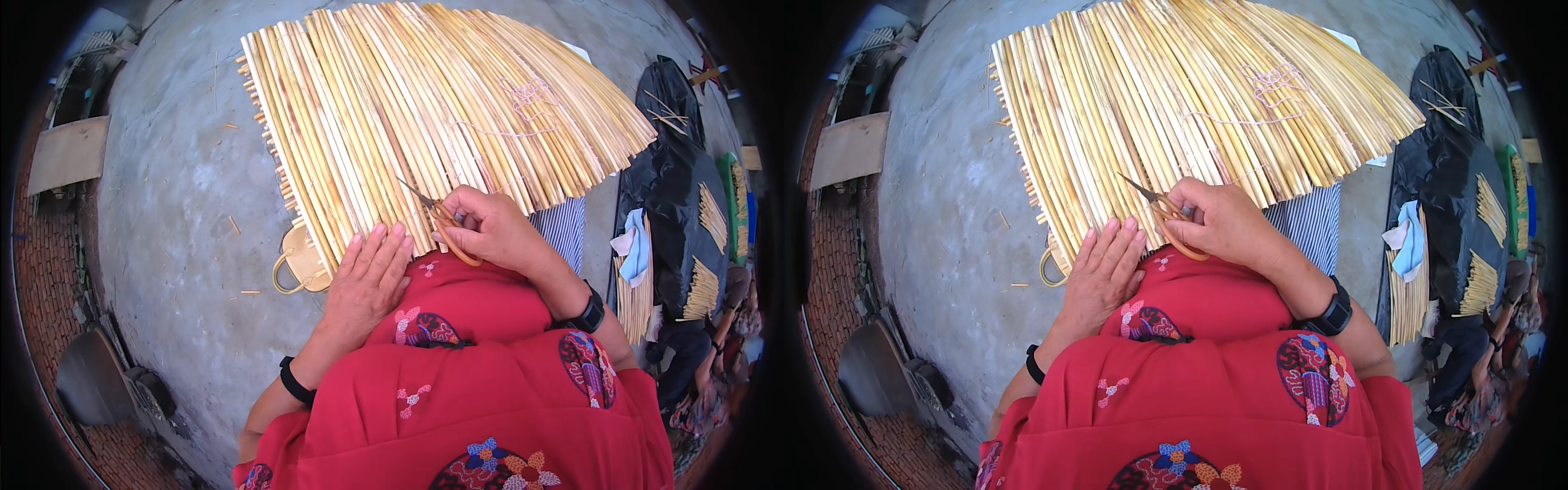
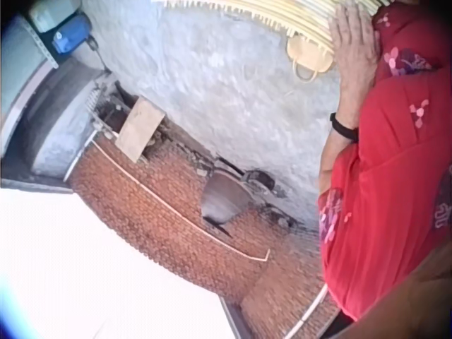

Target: The person trims excess thread from a bamboo mat using a small tool and then weaves a pink thread through the bamboo sticks by hand using a needle.

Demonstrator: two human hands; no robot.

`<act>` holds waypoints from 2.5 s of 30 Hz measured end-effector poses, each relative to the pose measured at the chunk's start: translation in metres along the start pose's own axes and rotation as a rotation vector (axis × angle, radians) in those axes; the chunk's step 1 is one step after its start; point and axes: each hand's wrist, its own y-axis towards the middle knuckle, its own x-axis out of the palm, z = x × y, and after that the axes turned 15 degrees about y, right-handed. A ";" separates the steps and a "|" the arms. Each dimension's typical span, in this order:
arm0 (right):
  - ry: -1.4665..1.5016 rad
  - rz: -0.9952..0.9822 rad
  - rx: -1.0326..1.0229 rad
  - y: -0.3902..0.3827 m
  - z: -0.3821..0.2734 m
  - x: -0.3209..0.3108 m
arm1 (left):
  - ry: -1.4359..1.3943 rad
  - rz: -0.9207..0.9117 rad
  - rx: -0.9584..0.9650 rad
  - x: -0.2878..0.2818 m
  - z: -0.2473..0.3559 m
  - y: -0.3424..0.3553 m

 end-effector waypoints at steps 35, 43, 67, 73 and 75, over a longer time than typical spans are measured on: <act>0.662 0.202 0.313 0.015 0.004 -0.013 | -0.216 0.237 0.153 -0.014 0.016 0.087; 0.828 0.460 0.114 0.012 0.009 -0.009 | -0.102 0.016 0.161 -0.003 0.012 0.058; 0.060 0.211 0.013 0.021 -0.004 -0.004 | -0.182 0.090 0.163 0.018 0.014 0.061; -0.110 0.144 -0.198 0.031 -0.006 -0.006 | -0.166 0.092 0.147 0.016 0.013 0.057; -0.235 0.166 -0.365 0.035 0.004 -0.005 | -0.166 0.096 0.153 0.012 0.011 0.057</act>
